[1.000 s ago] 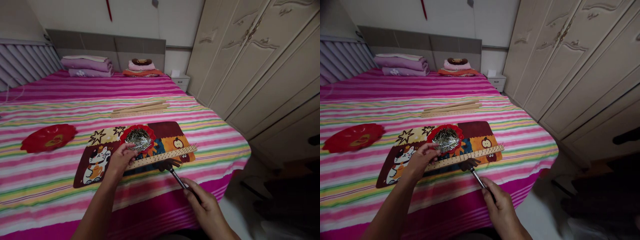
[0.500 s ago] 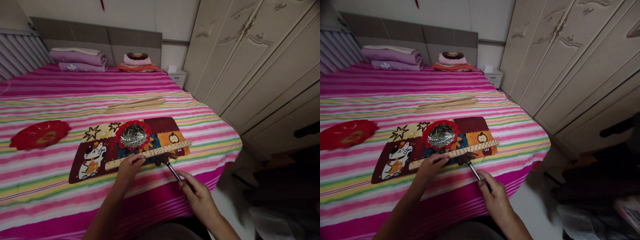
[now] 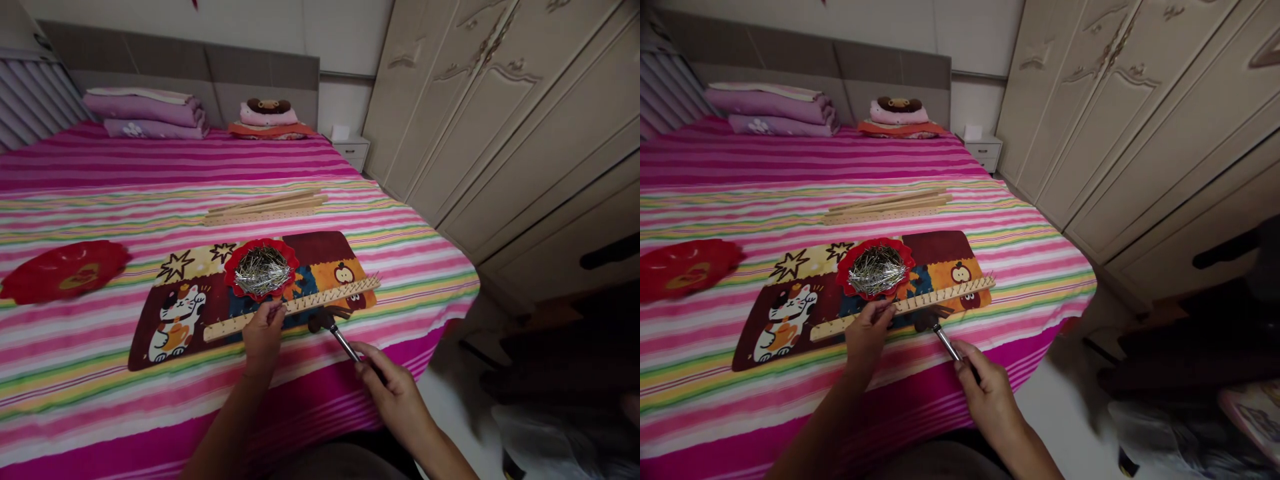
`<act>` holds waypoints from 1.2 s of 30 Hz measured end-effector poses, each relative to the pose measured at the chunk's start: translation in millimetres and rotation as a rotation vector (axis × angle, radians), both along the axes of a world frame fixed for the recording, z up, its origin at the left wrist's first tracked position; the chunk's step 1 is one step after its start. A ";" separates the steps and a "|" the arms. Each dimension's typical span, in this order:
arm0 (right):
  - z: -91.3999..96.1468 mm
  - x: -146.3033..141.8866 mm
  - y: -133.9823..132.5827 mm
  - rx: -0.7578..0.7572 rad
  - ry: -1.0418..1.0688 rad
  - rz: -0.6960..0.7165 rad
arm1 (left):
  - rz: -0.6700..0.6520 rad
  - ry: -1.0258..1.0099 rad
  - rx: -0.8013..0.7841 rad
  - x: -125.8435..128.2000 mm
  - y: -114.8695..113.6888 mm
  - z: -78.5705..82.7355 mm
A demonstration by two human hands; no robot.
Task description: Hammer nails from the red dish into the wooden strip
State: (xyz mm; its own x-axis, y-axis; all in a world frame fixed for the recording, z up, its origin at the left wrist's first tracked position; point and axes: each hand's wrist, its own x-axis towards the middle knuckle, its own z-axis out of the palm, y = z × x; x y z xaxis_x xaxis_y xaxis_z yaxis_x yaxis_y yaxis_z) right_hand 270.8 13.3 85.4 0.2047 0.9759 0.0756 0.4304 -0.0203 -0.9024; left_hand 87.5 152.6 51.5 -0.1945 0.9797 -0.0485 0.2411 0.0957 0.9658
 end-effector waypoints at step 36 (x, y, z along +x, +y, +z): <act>21.9 -20.1 34.1 0.207 -0.272 0.141 | -0.182 0.528 0.320 1.6 -1.4 -21.4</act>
State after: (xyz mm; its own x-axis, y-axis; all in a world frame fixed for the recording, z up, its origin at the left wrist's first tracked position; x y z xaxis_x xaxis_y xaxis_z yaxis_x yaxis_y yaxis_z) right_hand 250.7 47.5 107.3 0.0142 0.9513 0.3078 0.6404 0.2278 -0.7335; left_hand 89.1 151.2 30.1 0.0581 0.9495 0.3084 0.6775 -0.2644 0.6864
